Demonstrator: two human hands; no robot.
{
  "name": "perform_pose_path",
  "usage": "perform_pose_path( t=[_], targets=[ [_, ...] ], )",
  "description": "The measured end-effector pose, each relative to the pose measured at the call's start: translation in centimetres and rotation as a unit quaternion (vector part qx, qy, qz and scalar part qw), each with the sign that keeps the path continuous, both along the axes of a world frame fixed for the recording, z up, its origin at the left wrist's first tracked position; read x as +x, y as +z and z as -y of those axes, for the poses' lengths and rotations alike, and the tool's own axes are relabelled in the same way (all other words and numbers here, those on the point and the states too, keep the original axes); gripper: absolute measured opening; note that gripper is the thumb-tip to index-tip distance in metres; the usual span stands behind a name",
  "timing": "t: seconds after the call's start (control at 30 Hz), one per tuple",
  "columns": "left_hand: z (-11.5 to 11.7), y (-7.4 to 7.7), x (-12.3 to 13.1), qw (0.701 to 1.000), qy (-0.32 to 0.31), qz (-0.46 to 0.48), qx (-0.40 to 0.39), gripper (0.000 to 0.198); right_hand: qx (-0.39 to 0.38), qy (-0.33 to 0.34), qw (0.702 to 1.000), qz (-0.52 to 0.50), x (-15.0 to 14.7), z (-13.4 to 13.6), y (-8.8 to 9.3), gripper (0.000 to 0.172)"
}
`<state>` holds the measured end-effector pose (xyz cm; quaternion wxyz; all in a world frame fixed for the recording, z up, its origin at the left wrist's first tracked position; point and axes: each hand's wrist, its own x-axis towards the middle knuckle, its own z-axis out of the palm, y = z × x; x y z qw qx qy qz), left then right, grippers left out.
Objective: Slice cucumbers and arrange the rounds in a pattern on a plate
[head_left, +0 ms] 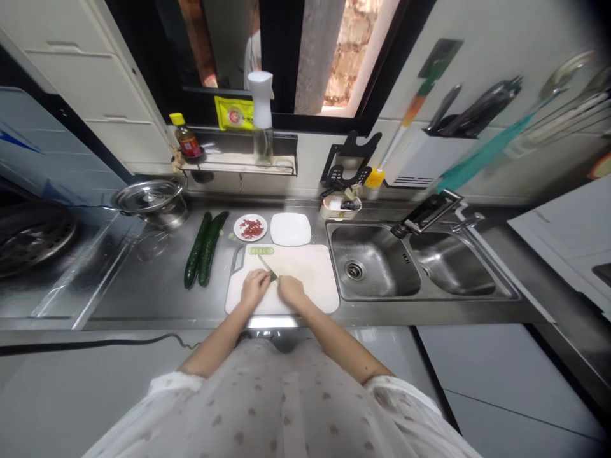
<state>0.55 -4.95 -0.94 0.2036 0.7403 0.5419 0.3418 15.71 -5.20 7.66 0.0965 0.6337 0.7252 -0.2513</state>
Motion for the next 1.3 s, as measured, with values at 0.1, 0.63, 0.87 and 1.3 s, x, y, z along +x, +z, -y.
perform_pose_path(
  t=[0.1, 0.63, 0.87, 1.3],
  targets=[
    [0.1, 0.2, 0.0, 1.000, 0.001, -0.002, 0.003, 0.020, 0.000, -0.001, 1.000, -0.001, -0.1, 0.1, 0.2, 0.036],
    [-0.1, 0.2, 0.1, 1.000, 0.001, 0.000, 0.007, 0.018, 0.009, 0.000, 1.000, 0.025, 2.0, 2.8, -1.1, 0.032],
    [0.0, 0.3, 0.2, 1.000, 0.006, 0.001, 0.009, 0.018, 0.001, -0.005, 1.000, 0.029, 1.3, 1.9, -0.5, 0.035],
    [0.1, 0.4, 0.2, 1.000, 0.007, -0.003, 0.003, 0.019, 0.004, -0.011, 1.000, 0.004, -0.3, -0.2, -0.4, 0.035]
  ],
)
